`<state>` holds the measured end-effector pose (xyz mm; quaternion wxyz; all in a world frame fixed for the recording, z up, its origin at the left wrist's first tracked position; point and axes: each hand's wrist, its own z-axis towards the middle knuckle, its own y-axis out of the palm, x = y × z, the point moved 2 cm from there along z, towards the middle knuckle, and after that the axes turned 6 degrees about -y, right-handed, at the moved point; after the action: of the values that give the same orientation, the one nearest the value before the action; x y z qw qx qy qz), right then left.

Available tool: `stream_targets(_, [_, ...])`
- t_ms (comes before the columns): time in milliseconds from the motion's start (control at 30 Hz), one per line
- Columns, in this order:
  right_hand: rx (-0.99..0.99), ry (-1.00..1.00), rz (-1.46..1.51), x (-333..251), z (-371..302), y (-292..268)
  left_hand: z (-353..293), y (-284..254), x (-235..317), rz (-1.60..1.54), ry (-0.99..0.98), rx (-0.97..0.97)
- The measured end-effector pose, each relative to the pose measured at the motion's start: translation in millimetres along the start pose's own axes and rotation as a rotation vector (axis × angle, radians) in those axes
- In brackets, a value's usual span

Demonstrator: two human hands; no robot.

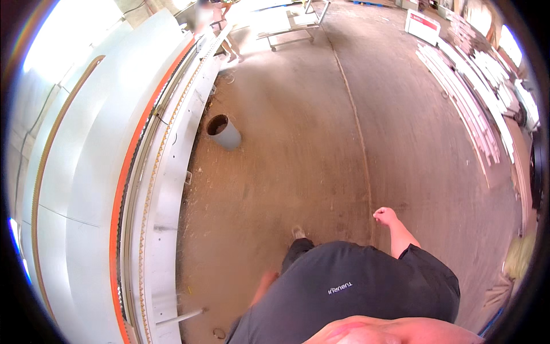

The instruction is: The person applies adhesive edge banding to the edges of white rectangular panels in a workshop. They position the panels on a machine, apply the strip, and use a tool to smooth it down. Another person assists by handing over panels and operating the machine.

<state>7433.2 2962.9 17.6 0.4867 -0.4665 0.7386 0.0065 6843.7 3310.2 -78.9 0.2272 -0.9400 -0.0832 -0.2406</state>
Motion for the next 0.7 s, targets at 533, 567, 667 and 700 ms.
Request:
stream_targets(533, [-0.288,0.053,-0.039,-185.7,266.0,69.5,369.5,-253.9,317.0,0.231,0.081,0.265])
stream_targets(567, [-0.195,0.134,0.004,-199.5,282.1,65.7,384.4,-279.2,362.1,0.312,0.130,0.246])
stream_targets(667, [-0.021,0.131,0.044,-183.2,331.6,51.2,425.0,-340.3,522.5,0.213,0.215,0.176])
stream_targets(700, [-0.008,0.141,0.066,-186.0,353.6,51.1,436.5,-357.6,556.6,0.116,0.218,0.172])
